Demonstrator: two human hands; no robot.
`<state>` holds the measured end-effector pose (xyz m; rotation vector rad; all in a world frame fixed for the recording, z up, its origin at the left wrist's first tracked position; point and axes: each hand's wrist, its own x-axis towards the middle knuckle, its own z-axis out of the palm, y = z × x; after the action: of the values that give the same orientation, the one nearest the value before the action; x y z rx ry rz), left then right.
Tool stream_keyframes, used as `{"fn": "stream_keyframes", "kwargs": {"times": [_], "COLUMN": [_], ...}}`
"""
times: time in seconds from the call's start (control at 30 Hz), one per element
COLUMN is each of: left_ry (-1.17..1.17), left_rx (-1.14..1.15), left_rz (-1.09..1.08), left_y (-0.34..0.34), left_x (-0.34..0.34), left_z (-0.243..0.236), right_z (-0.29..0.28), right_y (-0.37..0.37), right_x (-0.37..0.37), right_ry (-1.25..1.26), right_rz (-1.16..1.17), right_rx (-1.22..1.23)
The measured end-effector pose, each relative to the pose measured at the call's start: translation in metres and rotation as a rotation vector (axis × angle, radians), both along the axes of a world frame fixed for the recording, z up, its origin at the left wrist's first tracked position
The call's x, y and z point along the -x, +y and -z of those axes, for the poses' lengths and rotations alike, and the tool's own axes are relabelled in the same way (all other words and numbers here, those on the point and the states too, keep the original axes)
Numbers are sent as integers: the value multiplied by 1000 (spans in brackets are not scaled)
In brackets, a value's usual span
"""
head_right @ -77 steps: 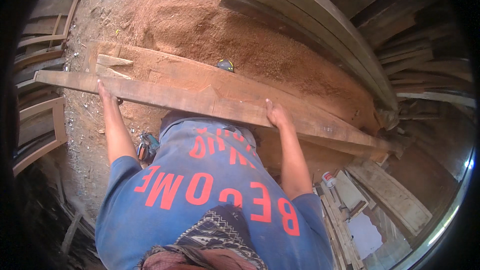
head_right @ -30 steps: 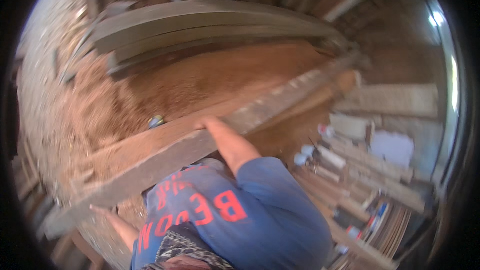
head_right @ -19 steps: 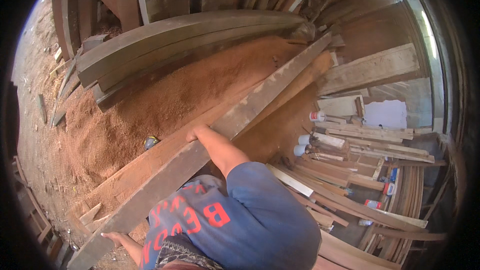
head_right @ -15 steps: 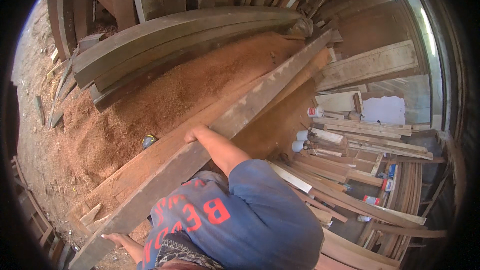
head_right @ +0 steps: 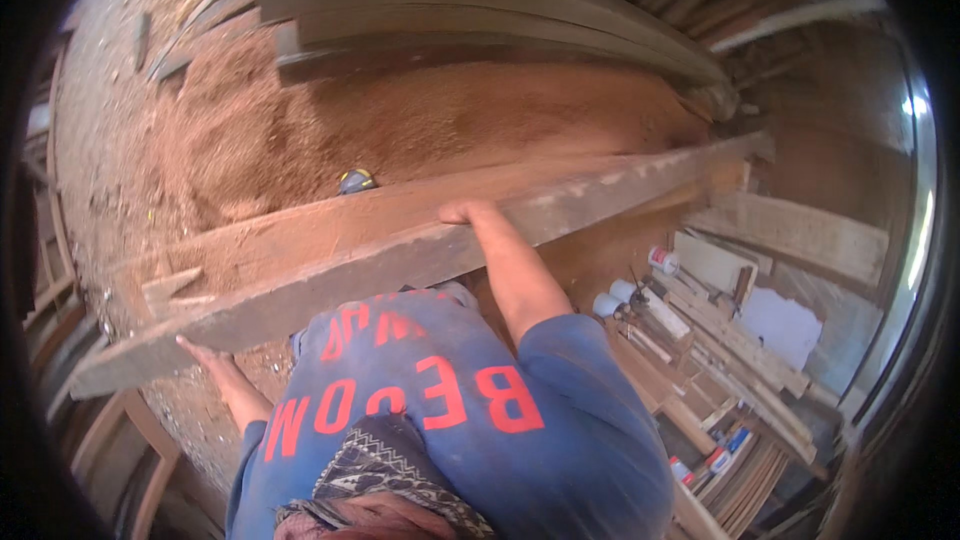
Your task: The person measures a long wooden plank with a tape measure and marks it with a pencil. They then use a circular saw to cut the plank into smaller sections. The person handles the cut pieces, moving them aside and stacking them with other wood.
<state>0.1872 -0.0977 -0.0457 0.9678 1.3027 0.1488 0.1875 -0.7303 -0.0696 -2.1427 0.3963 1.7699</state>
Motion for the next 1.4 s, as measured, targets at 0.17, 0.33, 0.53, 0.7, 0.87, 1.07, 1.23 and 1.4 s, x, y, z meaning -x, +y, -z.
{"fn": "stream_keyframes", "kwargs": {"times": [0.17, 0.33, 0.53, 0.7, 0.87, 1.07, 1.23, 1.4], "left_ry": [-11, -6, 40, -17, 98, 176, 334, -40], "left_rx": [-84, -106, -69, -87, -130, -220, -298, -43], "left_rz": [-2, -17, -23, -10, -44, -144, -149, 285], "left_y": [17, 9, 23, 18, 8, 20, 21, 12], "left_x": [-2, -13, -7, -4, -13, -15, -31, -20], "left_z": [11, 5, 15, 15, 8, 15, 16, 3], "right_z": [-35, -32, -29, -27, 3, 55, 58, 23], "right_y": [11, 4, 0, -2, -13, -23, -21, -9], "right_x": [-15, -12, -11, -7, -2, -1, -5, 9], "right_ry": [10, -13, 11, -39, -5, -46, -128, -851], "right_rz": [-70, -11, 5, -14, -64, -101, -92, 366], "right_rx": [30, 60, 7, 40, 19, -93, -86, 169]}}
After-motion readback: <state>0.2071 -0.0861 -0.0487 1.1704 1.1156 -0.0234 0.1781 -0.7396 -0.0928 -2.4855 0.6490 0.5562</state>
